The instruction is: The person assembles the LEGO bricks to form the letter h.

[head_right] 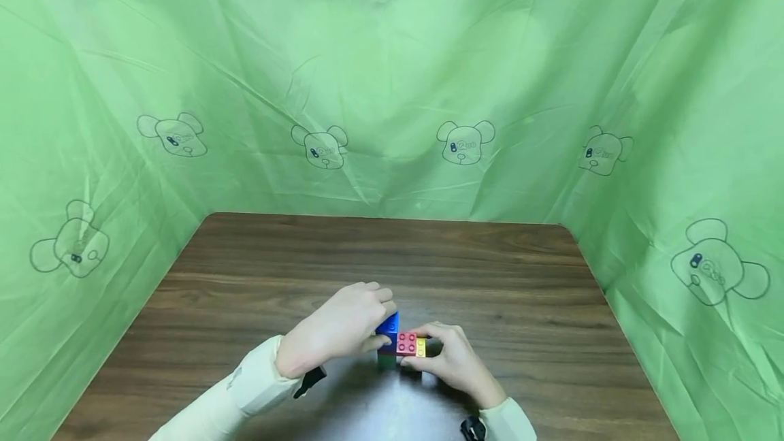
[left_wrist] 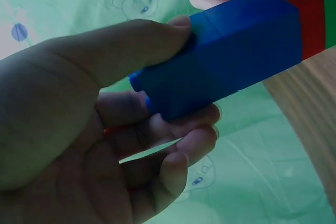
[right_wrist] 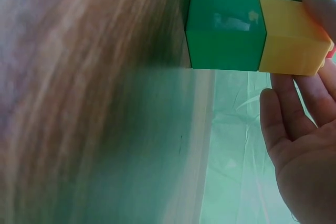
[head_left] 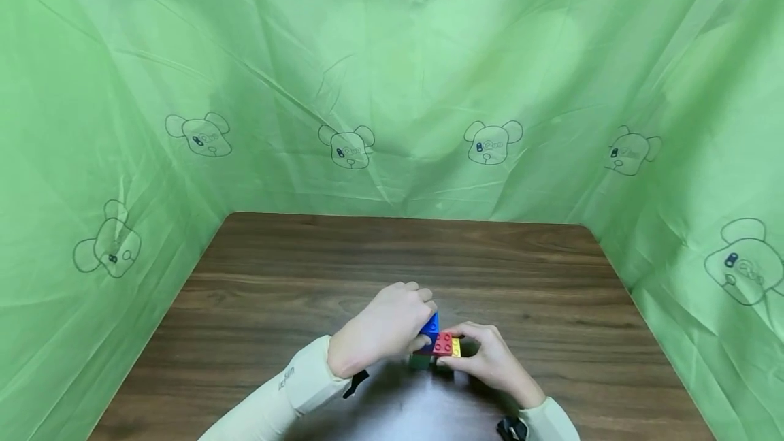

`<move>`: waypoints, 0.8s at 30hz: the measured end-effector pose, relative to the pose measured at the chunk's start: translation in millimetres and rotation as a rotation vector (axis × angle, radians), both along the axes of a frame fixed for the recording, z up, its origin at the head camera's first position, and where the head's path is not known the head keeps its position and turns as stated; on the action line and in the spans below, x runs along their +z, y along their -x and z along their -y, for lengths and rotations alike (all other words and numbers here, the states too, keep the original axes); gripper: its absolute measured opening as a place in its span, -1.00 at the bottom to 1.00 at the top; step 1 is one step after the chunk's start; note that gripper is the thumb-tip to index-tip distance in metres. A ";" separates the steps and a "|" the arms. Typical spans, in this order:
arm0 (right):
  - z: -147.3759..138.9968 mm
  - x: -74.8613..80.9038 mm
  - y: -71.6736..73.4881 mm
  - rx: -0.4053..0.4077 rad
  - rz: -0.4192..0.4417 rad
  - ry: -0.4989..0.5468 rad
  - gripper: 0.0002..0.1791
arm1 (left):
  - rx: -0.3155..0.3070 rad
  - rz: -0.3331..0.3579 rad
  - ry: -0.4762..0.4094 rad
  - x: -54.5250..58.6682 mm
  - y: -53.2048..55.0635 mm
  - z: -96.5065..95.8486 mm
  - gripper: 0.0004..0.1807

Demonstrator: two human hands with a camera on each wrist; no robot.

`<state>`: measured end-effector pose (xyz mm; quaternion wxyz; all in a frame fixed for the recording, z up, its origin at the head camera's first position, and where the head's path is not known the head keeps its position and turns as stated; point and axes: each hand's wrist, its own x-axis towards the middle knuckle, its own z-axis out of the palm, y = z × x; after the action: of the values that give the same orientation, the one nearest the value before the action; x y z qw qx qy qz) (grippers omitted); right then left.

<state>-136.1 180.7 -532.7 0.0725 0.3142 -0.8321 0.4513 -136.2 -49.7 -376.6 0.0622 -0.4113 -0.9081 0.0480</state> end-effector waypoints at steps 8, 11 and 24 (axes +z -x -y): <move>0.7 0.5 -0.9 -0.015 -0.013 -0.032 -0.62 | 0.014 0.141 -0.135 -14.3 8.4 11.1 -0.60; 1.5 0.7 -2.2 -0.020 -0.006 -0.047 -0.62 | 0.032 0.180 -0.216 -23.0 8.3 16.9 -0.58; -6.4 3.6 -20.5 -0.110 -0.090 -0.099 -0.25 | 0.142 0.384 -0.738 -69.3 -7.5 34.0 -0.48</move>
<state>-115.7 187.1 -529.1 0.1190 0.2911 -0.8654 0.3902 -128.7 -83.7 -445.9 0.0316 -0.2992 -0.8857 -0.3536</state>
